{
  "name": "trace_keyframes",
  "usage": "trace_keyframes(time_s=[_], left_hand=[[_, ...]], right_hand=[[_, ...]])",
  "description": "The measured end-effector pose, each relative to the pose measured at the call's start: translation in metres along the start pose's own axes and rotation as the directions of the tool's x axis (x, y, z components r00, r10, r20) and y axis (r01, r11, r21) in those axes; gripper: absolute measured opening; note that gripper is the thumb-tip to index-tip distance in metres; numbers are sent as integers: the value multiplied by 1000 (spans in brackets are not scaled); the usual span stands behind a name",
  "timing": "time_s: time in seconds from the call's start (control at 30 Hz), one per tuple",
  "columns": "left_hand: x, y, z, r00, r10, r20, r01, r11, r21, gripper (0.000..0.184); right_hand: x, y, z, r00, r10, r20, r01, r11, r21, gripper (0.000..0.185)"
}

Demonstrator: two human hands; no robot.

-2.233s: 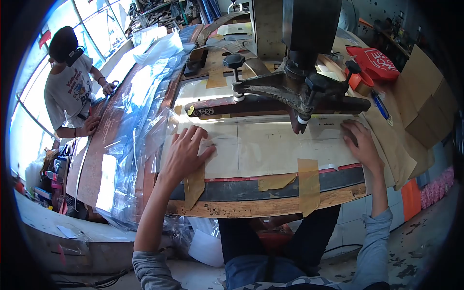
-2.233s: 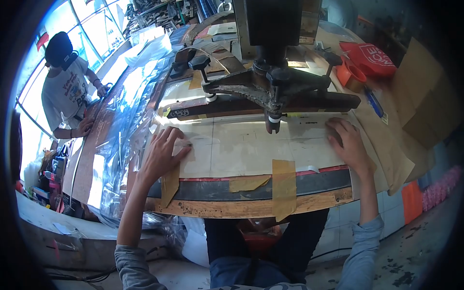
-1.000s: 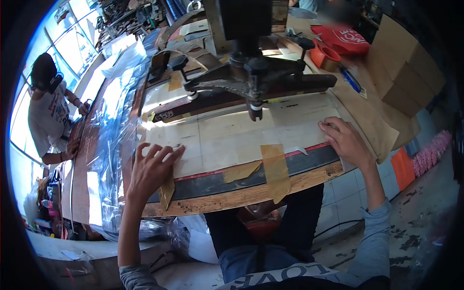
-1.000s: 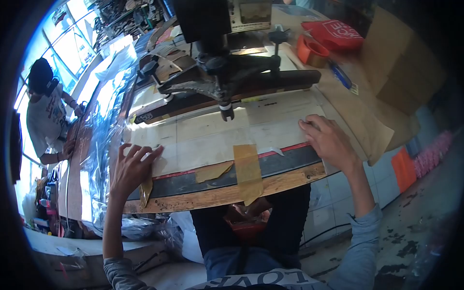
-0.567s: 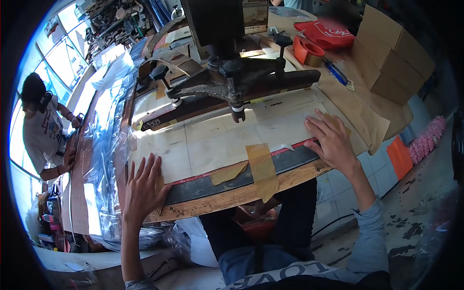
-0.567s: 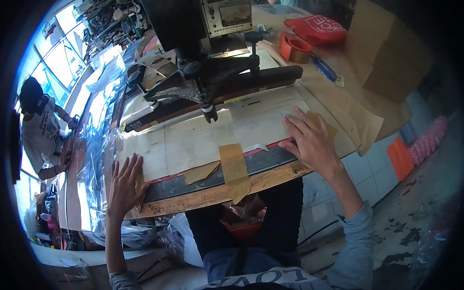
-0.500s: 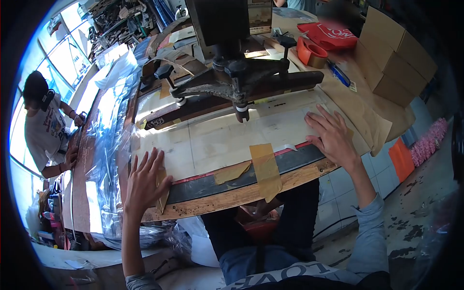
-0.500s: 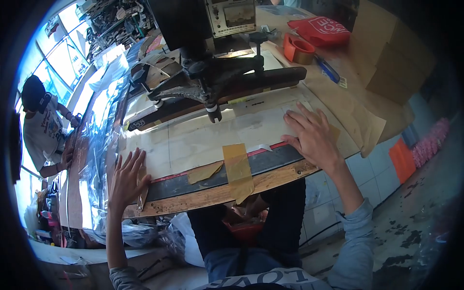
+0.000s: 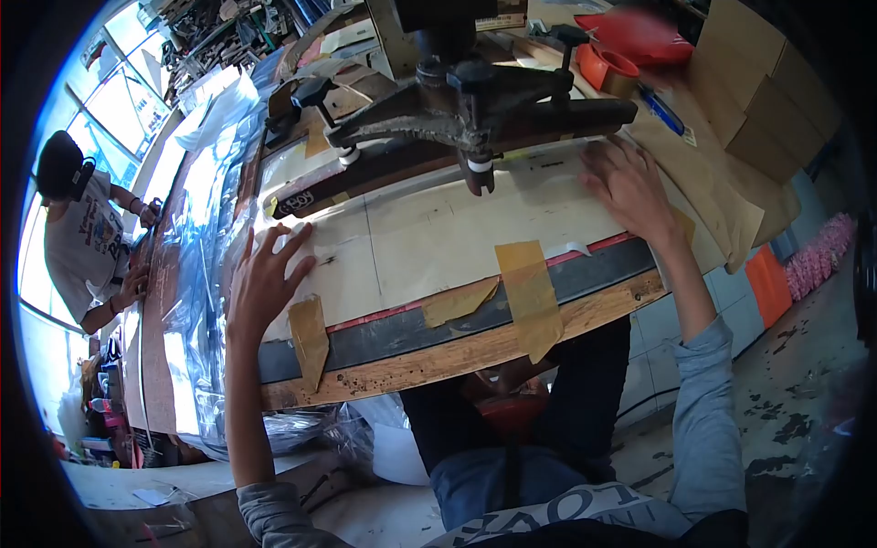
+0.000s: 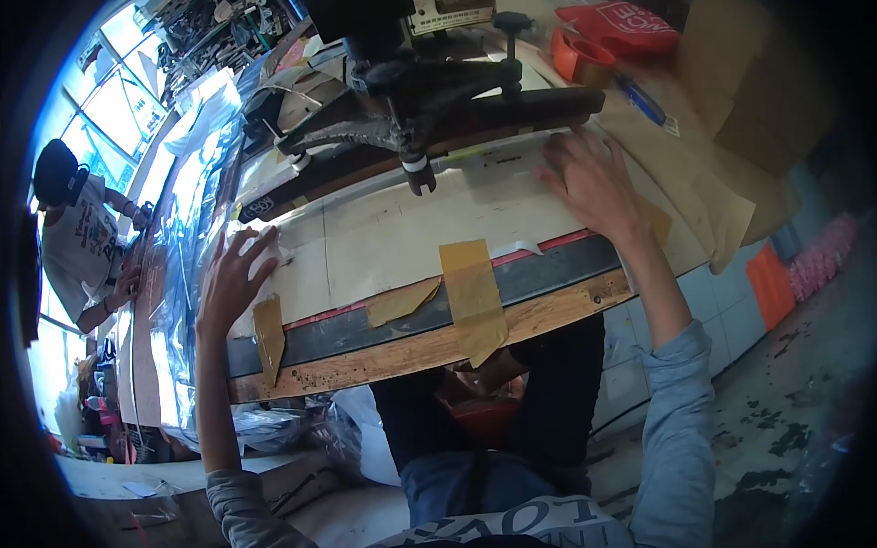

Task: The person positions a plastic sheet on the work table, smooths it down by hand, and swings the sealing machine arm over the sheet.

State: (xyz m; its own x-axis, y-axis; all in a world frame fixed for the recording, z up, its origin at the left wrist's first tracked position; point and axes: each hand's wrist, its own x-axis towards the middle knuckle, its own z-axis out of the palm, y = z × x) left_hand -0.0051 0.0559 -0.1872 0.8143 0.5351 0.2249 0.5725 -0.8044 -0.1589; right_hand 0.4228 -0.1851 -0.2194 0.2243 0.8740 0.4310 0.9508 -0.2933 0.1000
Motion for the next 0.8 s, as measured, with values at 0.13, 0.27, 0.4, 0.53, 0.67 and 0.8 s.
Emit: trace_keyframes(time_s=[0.13,0.27,0.4,0.53,0.67,0.8], left_hand=[[-4,2,7,998,-37,-47,40,997,72,41],[-4,7,-2,989,-147,22,145,987,75,38],[-4,4,3,984,-180,5,179,980,80,39],[-3,0,8,983,-181,-5,181,979,91,39],[1,-3,11,989,-144,-34,147,985,88,39],[1,-1,11,986,-163,-30,165,983,82,39]], right_hand=[[0,-5,-2,999,-7,-32,6,1000,-29,44],[3,-9,-3,1000,23,21,-22,998,-62,44],[2,-7,0,1000,5,-2,-5,996,-89,44],[5,-5,1,1000,13,11,-12,997,-81,44],[7,-6,1,999,26,27,-24,997,-71,44],[7,-4,4,1000,12,-22,-13,997,-71,43]])
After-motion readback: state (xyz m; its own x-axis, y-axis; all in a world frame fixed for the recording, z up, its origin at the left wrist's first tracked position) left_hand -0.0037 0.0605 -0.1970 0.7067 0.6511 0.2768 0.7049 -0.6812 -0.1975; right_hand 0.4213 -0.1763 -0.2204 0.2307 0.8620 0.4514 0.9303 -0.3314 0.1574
